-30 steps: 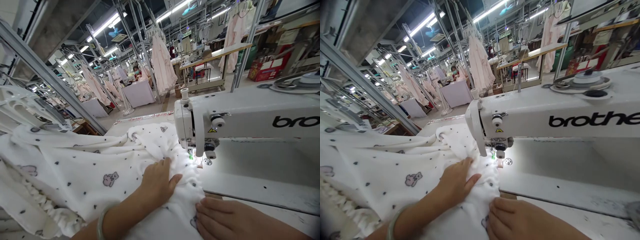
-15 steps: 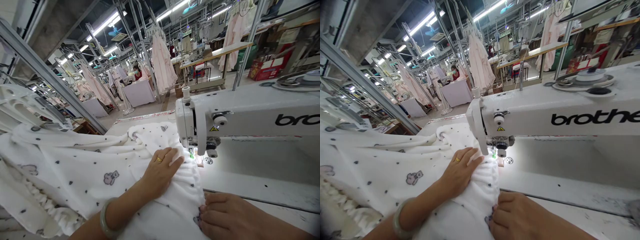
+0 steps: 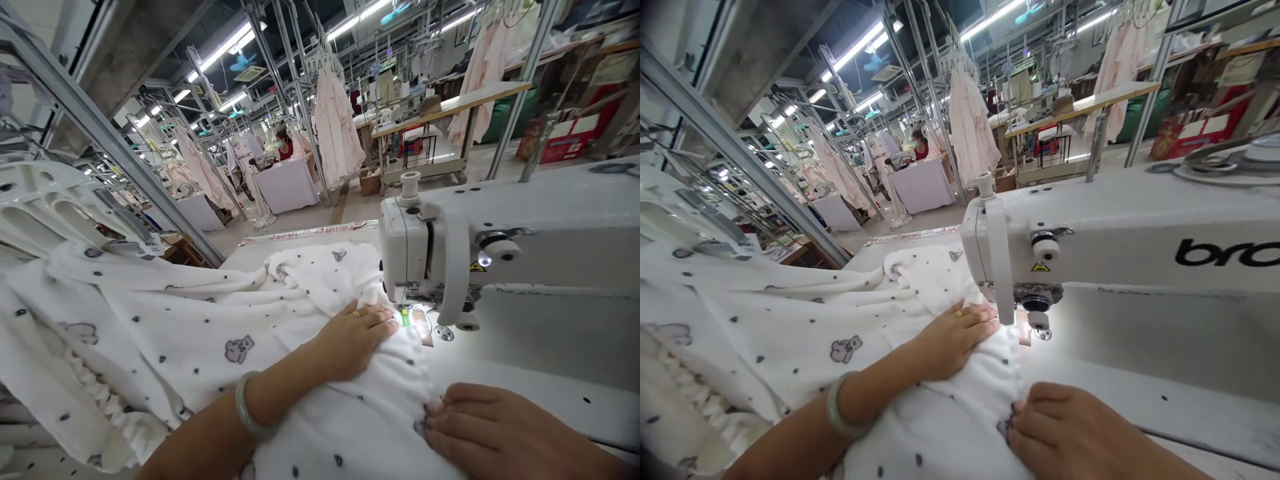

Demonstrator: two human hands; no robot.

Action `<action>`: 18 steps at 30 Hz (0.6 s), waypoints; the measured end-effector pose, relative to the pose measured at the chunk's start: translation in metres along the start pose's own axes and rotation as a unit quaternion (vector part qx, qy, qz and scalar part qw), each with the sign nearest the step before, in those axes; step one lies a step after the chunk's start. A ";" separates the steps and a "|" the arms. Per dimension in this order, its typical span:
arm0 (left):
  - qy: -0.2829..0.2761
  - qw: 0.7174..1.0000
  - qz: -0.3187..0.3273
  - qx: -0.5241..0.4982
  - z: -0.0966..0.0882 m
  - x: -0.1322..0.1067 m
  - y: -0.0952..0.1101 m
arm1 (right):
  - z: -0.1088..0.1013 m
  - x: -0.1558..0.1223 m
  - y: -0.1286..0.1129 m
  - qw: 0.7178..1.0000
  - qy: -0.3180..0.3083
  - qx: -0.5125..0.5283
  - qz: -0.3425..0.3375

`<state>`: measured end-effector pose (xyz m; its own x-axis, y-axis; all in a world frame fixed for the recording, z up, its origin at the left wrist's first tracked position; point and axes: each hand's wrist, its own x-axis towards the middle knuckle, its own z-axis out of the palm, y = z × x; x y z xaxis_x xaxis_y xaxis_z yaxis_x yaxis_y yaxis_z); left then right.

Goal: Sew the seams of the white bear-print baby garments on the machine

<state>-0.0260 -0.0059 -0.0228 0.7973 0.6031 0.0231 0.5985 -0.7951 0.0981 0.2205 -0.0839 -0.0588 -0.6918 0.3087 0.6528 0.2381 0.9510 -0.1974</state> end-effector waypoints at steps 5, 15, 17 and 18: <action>0.007 1.000 0.003 0.007 0.000 0.020 -0.020 | -0.011 0.016 0.011 0.998 0.047 -0.037 0.000; 0.031 0.988 -0.136 0.067 -0.027 0.015 0.009 | -0.002 -0.001 0.021 0.996 0.028 -0.079 0.014; 0.011 0.967 -0.241 0.078 -0.029 0.006 0.026 | 0.001 -0.003 0.020 0.996 0.036 -0.086 0.010; -0.012 0.957 -0.281 0.073 -0.028 0.002 0.033 | 0.001 -0.003 0.020 0.995 0.038 -0.095 0.008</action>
<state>-0.0071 -0.0296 0.0085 0.3475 0.9376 -0.0151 0.9362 -0.3478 -0.0508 0.2271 -0.0660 -0.0653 -0.6357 0.3140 0.7052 0.3770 0.9234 -0.0713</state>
